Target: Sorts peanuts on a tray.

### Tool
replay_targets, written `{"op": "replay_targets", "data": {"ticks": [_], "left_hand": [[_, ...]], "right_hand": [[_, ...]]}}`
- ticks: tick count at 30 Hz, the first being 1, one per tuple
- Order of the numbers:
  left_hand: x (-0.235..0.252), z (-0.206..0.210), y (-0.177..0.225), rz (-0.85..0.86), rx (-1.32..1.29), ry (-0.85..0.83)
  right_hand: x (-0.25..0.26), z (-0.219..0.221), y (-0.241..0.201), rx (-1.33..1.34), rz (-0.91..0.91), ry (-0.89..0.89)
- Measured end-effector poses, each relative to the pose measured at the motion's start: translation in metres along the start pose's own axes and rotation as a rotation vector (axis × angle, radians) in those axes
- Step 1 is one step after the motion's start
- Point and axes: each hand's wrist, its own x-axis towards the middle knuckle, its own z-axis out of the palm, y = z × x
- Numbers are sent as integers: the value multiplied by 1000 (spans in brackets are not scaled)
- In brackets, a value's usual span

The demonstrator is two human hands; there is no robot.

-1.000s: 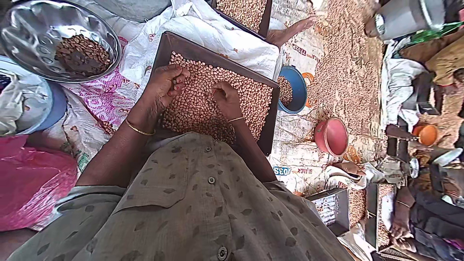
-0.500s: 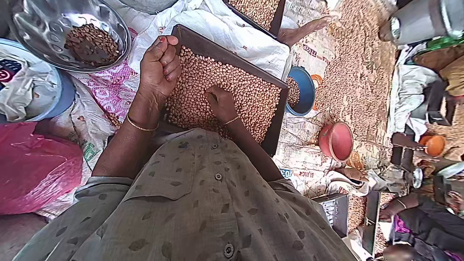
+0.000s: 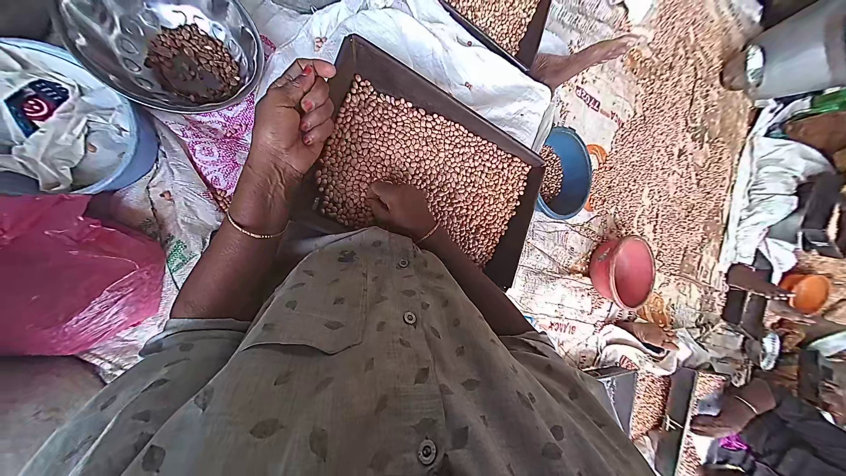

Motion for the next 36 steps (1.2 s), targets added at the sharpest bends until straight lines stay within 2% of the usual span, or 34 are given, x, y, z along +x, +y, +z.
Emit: {"op": "replay_targets", "data": {"ticks": [4,9,11,14,17,20,23,25,27,30,33,36], "left_hand": [[-13,-7,0,-30,84,-40],[-18,-9,-1,-86,225,-137],[-19,-7,-1,-164,364,-181],[-21,3,-5,-356,563,-228],[-23,1,-3,-396,480,-262],[-21,-17,-3,-217,137,-249],[-18,-26,-1,-96,-223,-207],[-15,-28,-1,-78,-347,-179],[-15,-27,-1,-73,-345,-166],[-16,-26,-2,-59,-271,-198],[-16,-26,-3,-52,-214,-223],[-14,-27,-4,-47,-192,-247]], "right_hand": [[1,5,3,38,-19,67],[2,-11,15,516,135,153],[7,-25,11,640,157,244],[22,-53,-20,720,58,286],[42,-65,-38,789,-38,248],[67,-54,-12,646,60,350],[82,-39,7,370,111,230],[86,-31,2,204,128,108],[89,-21,-8,18,175,14],[90,2,-12,-188,112,95],[89,10,-12,-233,99,155],[89,5,-9,-191,134,125]]}}
